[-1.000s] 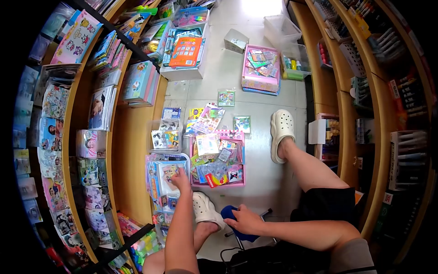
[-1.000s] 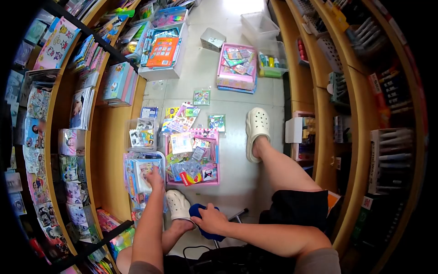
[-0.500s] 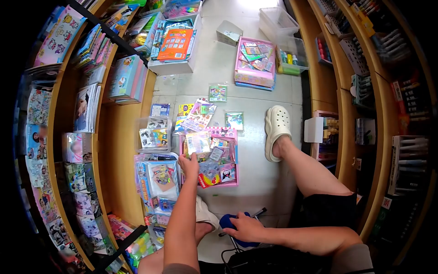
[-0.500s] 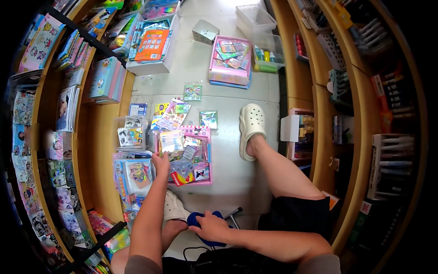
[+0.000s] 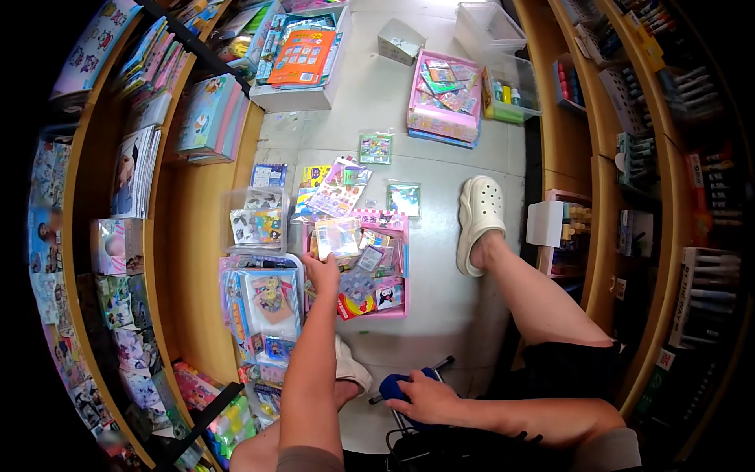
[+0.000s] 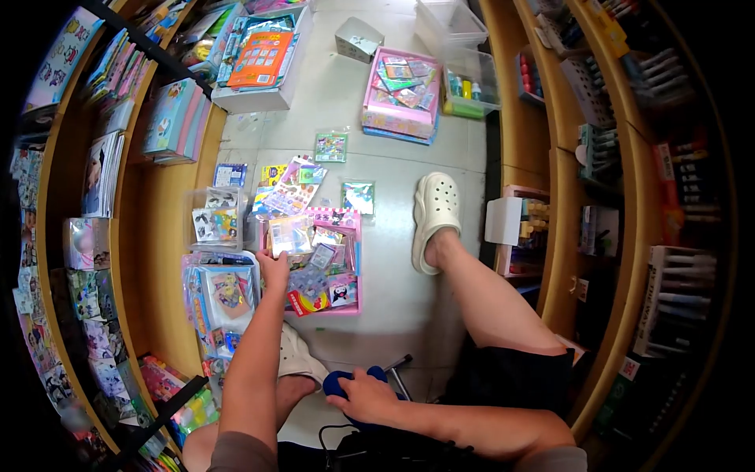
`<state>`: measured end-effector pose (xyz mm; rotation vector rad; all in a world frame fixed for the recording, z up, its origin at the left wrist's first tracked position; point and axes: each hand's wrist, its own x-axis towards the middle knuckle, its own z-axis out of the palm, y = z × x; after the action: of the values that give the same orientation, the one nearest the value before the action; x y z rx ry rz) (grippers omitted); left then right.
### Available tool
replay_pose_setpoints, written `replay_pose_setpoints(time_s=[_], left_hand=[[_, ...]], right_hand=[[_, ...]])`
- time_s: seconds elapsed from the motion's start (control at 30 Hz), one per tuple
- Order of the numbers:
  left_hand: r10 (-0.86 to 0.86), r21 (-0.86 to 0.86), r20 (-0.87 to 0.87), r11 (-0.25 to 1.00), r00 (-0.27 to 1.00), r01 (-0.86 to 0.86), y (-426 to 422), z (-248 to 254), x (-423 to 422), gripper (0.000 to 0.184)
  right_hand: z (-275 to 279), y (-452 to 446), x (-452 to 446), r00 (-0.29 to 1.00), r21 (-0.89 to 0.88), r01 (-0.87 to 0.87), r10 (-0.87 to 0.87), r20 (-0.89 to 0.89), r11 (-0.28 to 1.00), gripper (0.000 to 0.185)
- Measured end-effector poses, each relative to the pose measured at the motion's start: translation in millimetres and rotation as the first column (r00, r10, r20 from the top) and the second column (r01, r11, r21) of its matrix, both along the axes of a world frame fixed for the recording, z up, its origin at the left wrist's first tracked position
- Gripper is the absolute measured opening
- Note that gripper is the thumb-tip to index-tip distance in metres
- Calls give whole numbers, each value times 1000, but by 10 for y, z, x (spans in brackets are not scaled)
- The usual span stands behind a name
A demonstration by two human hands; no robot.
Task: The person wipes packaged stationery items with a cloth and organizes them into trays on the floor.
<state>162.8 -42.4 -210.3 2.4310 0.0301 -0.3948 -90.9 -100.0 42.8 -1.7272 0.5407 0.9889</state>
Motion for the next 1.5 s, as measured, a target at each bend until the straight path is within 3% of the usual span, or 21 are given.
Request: replay_pose_setpoints(time_s=[0.23, 0.33, 0.47, 0.67, 0.77, 0.87, 0.97, 1.1, 1.3, 1.4, 1.5], left_hand=[[-14, -64, -32, 998, 999, 12, 19, -7, -17, 50], [-76, 59, 25, 996, 997, 74, -10, 80, -9, 51], [-68, 176, 212, 984, 975, 31, -164, 312, -91, 46], [-89, 176, 169, 983, 982, 58, -225, 374, -94, 40], [-190, 196, 323, 972, 927, 131, -241, 445, -187, 41], [-326, 214, 331, 940, 886, 266, -291, 527, -382, 44], [-434, 149, 315, 901, 844, 407, -342, 545, -627, 46], [-437, 177, 119, 893, 892, 414, -403, 508, -831, 58], [-518, 380, 133, 814, 845, 440, -580, 490, -883, 68], [-535, 508, 44, 739, 844, 442, -668, 379, -821, 68], [-538, 424, 59, 776, 841, 467, -642, 343, -760, 64]], right_hand=[[-32, 25, 2, 999, 3, -43, 43, 3, 999, 50], [-30, 22, 20, 999, 4, -43, 43, -21, 999, 50], [-33, 13, 21, 998, 15, -49, 50, -44, 999, 50], [-49, 31, 1, 999, -6, -45, 45, -24, 999, 49], [-35, 32, -2, 999, -9, -34, 34, -9, 999, 48], [-14, 36, 12, 999, -4, -33, 33, -2, 999, 46], [-18, 47, -7, 999, -11, -35, 35, 10, 999, 45], [-26, 59, -17, 999, -16, -30, 30, 15, 999, 45], [-25, 74, 0, 999, 6, -47, 47, -10, 999, 45], [-10, 51, 16, 998, 10, -56, 56, -18, 998, 47], [-16, 38, 14, 999, -6, -47, 47, 6, 999, 46]])
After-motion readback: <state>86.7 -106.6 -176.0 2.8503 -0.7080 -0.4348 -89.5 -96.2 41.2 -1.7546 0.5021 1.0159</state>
